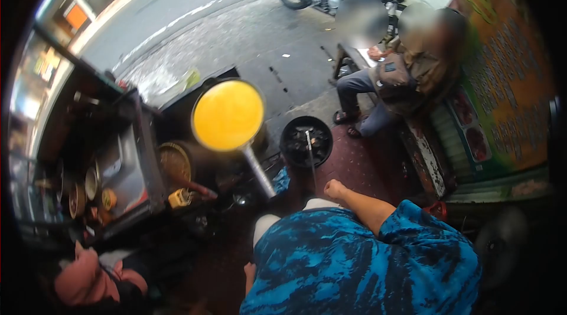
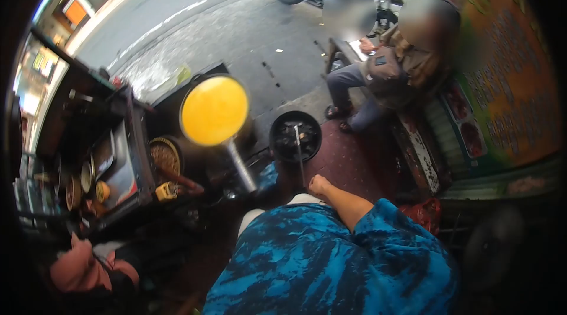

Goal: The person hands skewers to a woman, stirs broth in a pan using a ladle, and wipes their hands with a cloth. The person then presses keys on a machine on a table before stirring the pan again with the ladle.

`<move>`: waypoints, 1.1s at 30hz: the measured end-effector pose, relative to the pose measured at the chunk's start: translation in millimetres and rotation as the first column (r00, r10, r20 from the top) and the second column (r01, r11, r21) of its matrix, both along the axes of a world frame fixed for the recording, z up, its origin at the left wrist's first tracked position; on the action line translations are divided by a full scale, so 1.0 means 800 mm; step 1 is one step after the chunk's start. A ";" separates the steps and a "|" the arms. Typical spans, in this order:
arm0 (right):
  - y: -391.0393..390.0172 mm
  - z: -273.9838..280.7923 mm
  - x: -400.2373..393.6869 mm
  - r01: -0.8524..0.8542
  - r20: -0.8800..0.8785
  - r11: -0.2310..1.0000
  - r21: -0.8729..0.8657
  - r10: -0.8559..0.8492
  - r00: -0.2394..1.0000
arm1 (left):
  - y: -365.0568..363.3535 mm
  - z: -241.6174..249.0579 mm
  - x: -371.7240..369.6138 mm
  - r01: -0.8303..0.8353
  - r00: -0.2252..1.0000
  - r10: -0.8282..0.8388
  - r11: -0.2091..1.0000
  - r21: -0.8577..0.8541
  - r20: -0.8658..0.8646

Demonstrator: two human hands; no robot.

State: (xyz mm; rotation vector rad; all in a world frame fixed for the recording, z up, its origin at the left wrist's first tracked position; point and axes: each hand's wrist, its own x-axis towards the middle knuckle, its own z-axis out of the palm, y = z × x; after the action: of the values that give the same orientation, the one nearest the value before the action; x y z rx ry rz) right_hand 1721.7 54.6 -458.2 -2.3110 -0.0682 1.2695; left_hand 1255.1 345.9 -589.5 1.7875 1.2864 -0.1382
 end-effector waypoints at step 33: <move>0.138 0.054 -0.014 0.130 0.295 0.988 0.078 -0.148 0.944 | 0.113 0.181 0.134 -0.342 0.936 0.343 0.836 -0.429 -0.079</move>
State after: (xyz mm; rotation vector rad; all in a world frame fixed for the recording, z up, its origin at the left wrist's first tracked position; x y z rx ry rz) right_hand 1710.2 165.3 -415.2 -2.3944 -0.0424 0.8295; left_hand 1362.1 436.4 -444.6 1.1547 1.4237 -0.2057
